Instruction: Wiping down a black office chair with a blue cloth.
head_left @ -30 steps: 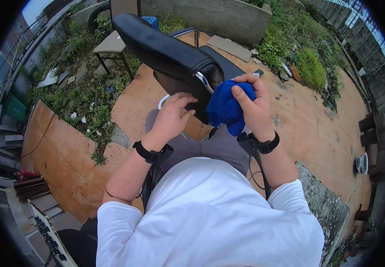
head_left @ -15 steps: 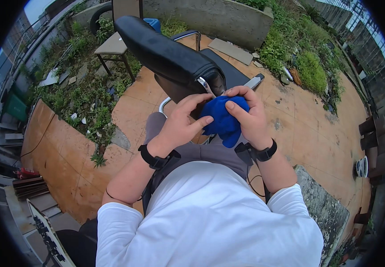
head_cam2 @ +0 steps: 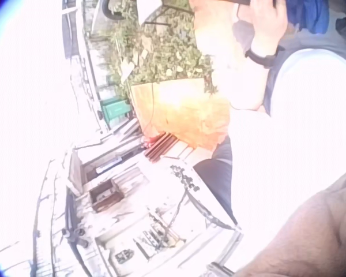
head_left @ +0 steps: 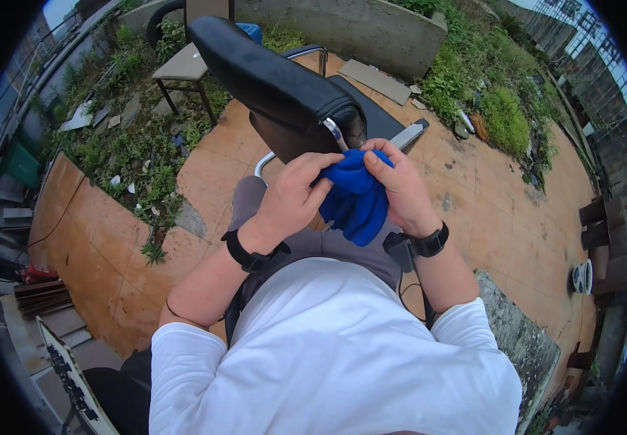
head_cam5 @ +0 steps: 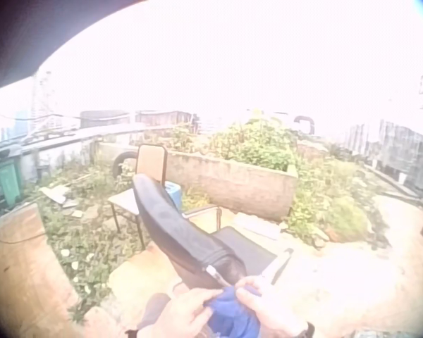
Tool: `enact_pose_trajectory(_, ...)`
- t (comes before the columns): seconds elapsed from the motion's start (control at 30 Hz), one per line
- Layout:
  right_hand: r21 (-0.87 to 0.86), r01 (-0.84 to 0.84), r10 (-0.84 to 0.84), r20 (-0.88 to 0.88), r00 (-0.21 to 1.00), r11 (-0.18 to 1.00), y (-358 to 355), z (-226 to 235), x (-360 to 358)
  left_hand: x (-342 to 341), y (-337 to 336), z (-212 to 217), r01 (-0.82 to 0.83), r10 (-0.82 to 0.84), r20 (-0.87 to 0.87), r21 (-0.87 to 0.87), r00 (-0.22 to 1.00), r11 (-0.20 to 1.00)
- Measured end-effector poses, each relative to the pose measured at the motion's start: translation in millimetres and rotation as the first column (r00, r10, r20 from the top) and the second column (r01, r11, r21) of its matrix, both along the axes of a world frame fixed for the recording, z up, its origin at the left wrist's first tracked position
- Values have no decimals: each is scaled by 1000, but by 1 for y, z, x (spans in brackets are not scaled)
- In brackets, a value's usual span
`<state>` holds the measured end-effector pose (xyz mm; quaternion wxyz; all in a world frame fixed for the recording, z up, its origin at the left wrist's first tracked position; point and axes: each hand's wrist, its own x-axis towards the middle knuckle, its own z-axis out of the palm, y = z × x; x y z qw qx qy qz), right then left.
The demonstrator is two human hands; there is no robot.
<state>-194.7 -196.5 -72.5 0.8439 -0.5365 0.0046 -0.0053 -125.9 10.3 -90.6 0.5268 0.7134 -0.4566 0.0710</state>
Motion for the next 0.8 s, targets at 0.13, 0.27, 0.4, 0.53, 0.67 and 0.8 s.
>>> enact_pose_trajectory(0.13,-99,-96,98,10,995,990,-3,12,-5,4,4,8,-40,39,-10,-37,999,999)
enact_pose_trajectory(0.27,-544,-56,189,191,963,837,0,9,-7,11,9,8,-127,138,50,-176,989,976)
enact_pose_trajectory(0.4,-755,226,120,373,920,615,2,11,-4,16,15,23,-225,224,-21,-150,974,963)
enact_pose_trajectory(0.53,-727,354,62,477,877,588,12,18,0,19,3,41,-271,281,31,-178,959,946)
enact_pose_trajectory(0.67,-640,543,-86,601,794,544,20,24,16,40,-2,57,-278,320,126,-268,939,922)
enact_pose_trajectory(0.8,-648,606,-155,614,774,460,22,24,29,48,-7,54,-282,328,299,-188,896,941)
